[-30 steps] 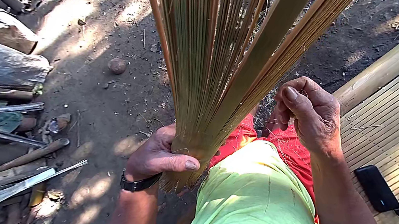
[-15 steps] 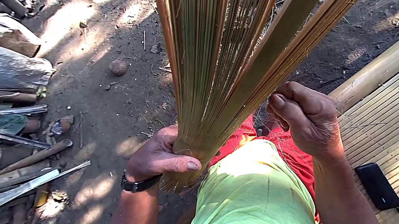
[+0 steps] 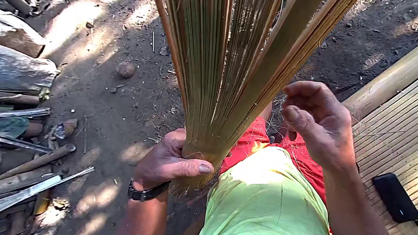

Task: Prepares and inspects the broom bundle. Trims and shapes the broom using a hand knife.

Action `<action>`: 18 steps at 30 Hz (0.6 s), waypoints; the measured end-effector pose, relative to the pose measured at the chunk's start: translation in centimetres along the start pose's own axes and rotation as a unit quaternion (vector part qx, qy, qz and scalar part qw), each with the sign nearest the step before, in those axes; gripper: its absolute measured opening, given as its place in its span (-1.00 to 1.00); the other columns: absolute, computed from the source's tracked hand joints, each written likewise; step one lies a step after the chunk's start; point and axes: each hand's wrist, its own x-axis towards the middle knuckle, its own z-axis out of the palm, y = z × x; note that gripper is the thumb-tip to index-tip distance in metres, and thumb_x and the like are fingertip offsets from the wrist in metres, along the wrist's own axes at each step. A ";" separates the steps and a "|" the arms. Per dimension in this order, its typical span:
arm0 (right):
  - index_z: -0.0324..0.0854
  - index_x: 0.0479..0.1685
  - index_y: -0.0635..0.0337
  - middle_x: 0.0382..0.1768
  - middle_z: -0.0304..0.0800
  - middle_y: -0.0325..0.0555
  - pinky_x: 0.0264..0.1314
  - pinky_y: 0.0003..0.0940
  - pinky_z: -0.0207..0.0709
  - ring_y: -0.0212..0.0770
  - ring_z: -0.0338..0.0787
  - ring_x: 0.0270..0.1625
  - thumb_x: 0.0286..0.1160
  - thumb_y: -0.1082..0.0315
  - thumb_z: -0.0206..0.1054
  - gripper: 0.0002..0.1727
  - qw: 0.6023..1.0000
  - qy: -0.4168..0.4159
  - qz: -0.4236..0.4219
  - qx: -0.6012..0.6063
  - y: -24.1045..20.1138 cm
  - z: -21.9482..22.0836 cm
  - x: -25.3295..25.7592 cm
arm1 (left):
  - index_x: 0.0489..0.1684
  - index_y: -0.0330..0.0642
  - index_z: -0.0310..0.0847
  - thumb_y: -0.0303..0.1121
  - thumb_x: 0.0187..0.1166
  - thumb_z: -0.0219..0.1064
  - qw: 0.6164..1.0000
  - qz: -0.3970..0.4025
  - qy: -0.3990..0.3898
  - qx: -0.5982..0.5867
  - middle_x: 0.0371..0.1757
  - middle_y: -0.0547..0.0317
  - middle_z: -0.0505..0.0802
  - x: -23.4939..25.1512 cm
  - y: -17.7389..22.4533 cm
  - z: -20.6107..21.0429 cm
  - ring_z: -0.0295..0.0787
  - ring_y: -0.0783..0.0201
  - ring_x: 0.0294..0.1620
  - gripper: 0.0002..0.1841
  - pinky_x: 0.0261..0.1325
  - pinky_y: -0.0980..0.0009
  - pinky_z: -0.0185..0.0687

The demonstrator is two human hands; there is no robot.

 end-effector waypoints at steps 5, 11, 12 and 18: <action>0.58 0.27 0.19 -0.20 0.72 -0.11 -0.71 -0.54 0.53 -0.32 0.61 -0.56 0.60 0.24 0.42 -0.64 0.999 -0.014 0.020 0.028 0.0 0.4 0.3 | 0.08 -0.16 0.80 -0.36 0.38 0.60 1.000 -0.006 0.003 0.028 -0.06 0.11 0.93 -0.3 0.3 0.4 0.91 0.22 -0.05 -0.68 0.07 0.27 0.90; 0.61 0.13 0.19 -0.28 0.73 -0.08 -0.75 -0.49 0.58 -0.30 0.66 -0.58 0.63 0.30 0.40 -0.77 0.996 -0.026 0.041 0.072 0.0 0.3 0.1 | 0.12 -0.12 0.79 -0.35 0.39 0.61 0.999 0.006 -0.007 0.042 -0.04 0.22 0.93 -0.1 0.7 0.7 0.90 0.34 -0.05 -0.66 0.07 0.38 0.88; 0.61 0.10 0.19 -0.30 0.72 -0.08 -0.74 -0.50 0.59 -0.31 0.65 -0.59 0.65 0.32 0.38 -0.79 0.996 -0.027 0.041 0.077 -0.1 0.3 0.1 | 0.12 -0.12 0.79 -0.35 0.39 0.61 0.999 0.007 -0.007 0.039 -0.04 0.22 0.93 0.0 0.7 0.7 0.90 0.34 -0.05 -0.66 0.06 0.38 0.88; 0.59 0.05 0.26 -0.40 0.66 -0.08 -0.73 -0.49 0.58 -0.32 0.61 -0.62 0.70 0.38 0.30 -0.86 0.996 -0.043 0.022 0.080 -0.3 0.0 0.1 | 0.13 -0.13 0.78 -0.38 0.39 0.61 0.999 0.007 -0.016 0.035 -0.04 0.22 0.92 -0.1 0.7 0.7 0.89 0.34 -0.04 -0.66 0.07 0.39 0.88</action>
